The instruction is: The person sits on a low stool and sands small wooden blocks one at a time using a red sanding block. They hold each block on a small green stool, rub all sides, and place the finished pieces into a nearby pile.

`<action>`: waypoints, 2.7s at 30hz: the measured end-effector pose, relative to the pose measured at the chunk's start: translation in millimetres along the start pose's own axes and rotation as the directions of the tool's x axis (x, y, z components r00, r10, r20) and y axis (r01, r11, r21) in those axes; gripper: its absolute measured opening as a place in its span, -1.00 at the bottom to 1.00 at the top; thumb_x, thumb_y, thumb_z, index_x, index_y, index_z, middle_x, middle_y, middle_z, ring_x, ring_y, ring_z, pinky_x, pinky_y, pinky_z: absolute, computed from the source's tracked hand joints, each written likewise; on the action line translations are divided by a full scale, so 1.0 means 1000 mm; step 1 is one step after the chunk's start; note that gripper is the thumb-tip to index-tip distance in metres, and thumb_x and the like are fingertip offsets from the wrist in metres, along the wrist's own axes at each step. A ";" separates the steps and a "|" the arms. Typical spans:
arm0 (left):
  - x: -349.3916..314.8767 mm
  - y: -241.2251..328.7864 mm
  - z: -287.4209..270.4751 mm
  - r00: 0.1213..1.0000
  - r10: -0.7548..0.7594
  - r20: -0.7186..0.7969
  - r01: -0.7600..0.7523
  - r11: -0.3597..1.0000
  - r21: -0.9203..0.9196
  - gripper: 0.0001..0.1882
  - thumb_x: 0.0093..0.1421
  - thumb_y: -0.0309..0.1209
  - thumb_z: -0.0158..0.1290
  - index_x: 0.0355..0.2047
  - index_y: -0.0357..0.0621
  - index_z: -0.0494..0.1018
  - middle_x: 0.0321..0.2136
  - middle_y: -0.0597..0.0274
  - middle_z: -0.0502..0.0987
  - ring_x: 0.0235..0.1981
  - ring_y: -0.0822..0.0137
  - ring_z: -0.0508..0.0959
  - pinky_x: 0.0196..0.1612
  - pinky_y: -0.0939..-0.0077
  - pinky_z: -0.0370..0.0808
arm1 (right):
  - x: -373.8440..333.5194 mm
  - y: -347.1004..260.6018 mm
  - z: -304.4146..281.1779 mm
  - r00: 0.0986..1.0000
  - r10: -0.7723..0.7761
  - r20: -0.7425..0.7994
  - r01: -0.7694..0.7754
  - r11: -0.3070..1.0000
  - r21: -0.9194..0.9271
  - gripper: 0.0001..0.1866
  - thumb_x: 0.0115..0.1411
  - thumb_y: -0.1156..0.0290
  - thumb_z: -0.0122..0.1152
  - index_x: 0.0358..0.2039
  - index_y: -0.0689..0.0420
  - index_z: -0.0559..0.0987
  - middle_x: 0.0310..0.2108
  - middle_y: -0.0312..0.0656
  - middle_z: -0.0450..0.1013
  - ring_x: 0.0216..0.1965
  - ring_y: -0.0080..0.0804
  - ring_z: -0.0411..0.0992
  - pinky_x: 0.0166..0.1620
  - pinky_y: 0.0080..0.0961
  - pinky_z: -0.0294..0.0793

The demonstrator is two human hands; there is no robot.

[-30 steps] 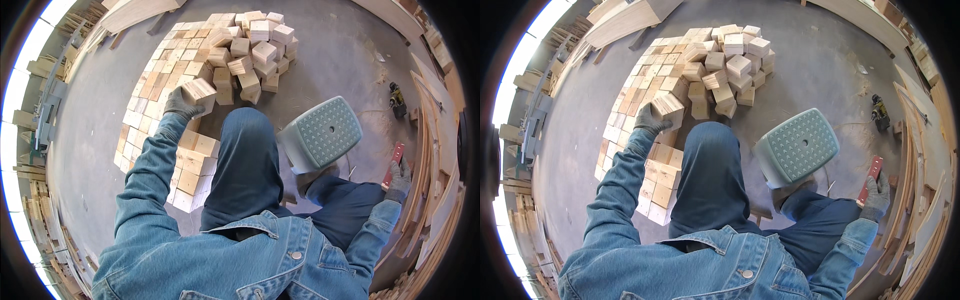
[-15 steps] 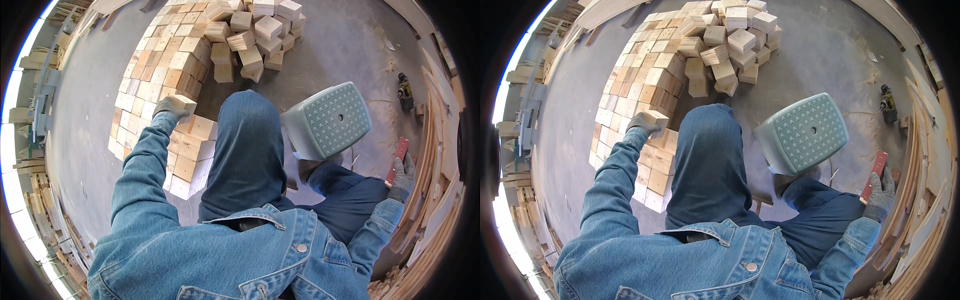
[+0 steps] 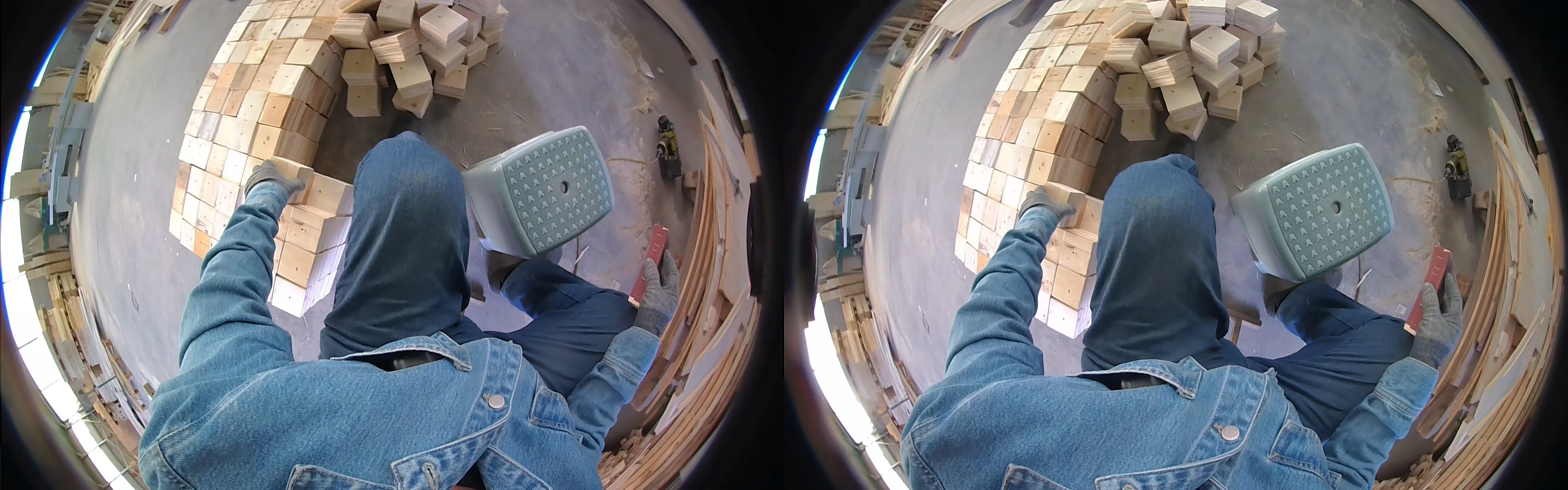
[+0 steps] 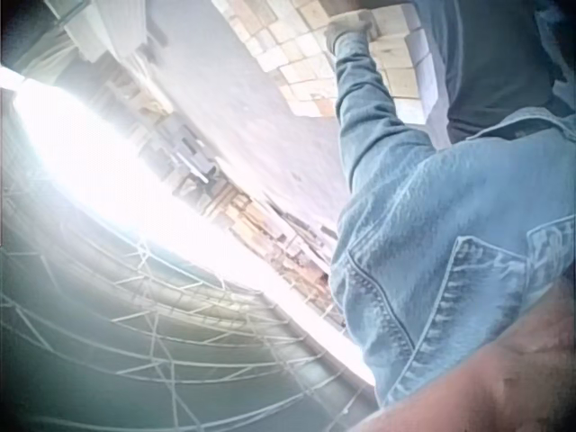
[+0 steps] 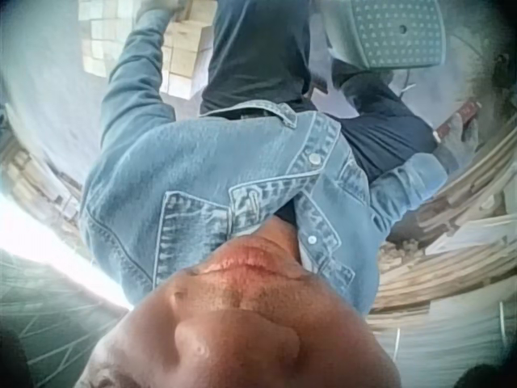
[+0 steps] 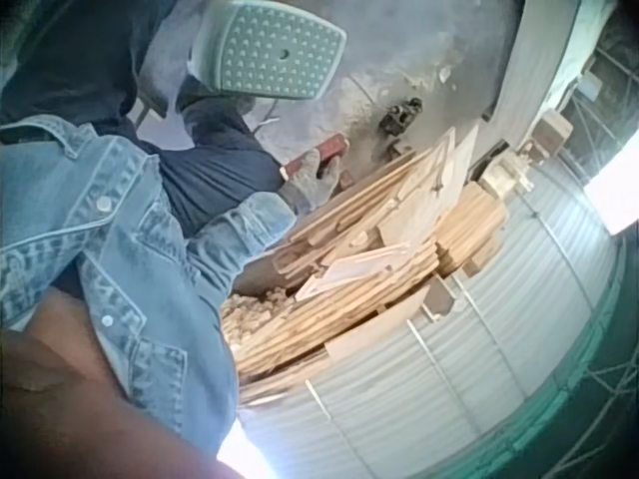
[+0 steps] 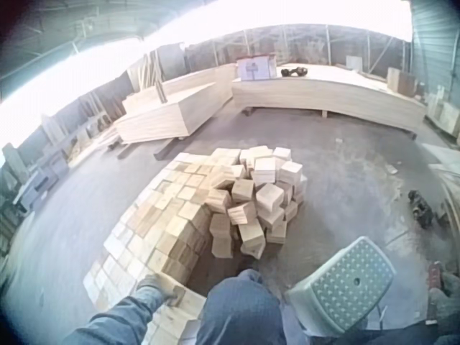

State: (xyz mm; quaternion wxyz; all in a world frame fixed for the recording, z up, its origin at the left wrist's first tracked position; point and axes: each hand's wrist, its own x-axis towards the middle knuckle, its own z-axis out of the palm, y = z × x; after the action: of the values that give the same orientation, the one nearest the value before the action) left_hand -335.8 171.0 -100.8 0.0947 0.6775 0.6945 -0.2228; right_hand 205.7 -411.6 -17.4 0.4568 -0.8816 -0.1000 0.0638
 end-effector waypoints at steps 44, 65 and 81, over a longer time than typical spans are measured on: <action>0.010 -0.022 0.065 0.993 0.095 -0.067 -0.090 0.993 0.078 -0.01 0.24 0.07 0.26 0.49 -0.26 0.15 0.44 -0.26 0.29 0.40 -0.12 0.41 0.44 0.12 0.37 | -0.003 0.002 0.001 0.989 -0.086 0.116 0.109 0.971 -0.211 -0.35 0.30 0.44 0.46 0.36 0.27 0.46 0.45 0.07 0.31 0.42 -0.12 0.34 0.44 -0.26 0.37; 0.068 -0.043 0.010 0.845 0.473 -0.248 -0.485 0.874 0.013 -0.24 0.32 0.02 0.21 0.46 0.08 0.32 0.51 0.18 0.26 0.50 0.06 0.26 0.54 0.21 0.22 | -0.005 -0.002 0.009 0.987 -0.112 0.117 0.135 0.969 -0.207 -0.38 0.28 0.53 0.46 0.33 0.28 0.49 0.43 0.02 0.34 0.40 -0.15 0.36 0.43 -0.29 0.40; 0.023 -0.018 0.025 0.928 0.373 0.026 -0.372 0.917 0.147 -0.31 0.41 -0.07 0.08 0.47 -0.01 0.29 0.52 0.15 0.23 0.55 0.11 0.18 0.58 0.25 0.11 | -0.005 0.009 0.012 0.982 -0.153 0.113 0.169 0.973 -0.156 -0.37 0.22 0.53 0.52 0.28 0.30 0.53 0.36 0.02 0.41 0.36 -0.19 0.40 0.41 -0.31 0.41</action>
State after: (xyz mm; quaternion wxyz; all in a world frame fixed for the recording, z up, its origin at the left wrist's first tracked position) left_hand -358.8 180.7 -129.6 0.0835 0.8027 0.5345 -0.2510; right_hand 199.1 -408.4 -31.4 0.3805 -0.9010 -0.1989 0.0620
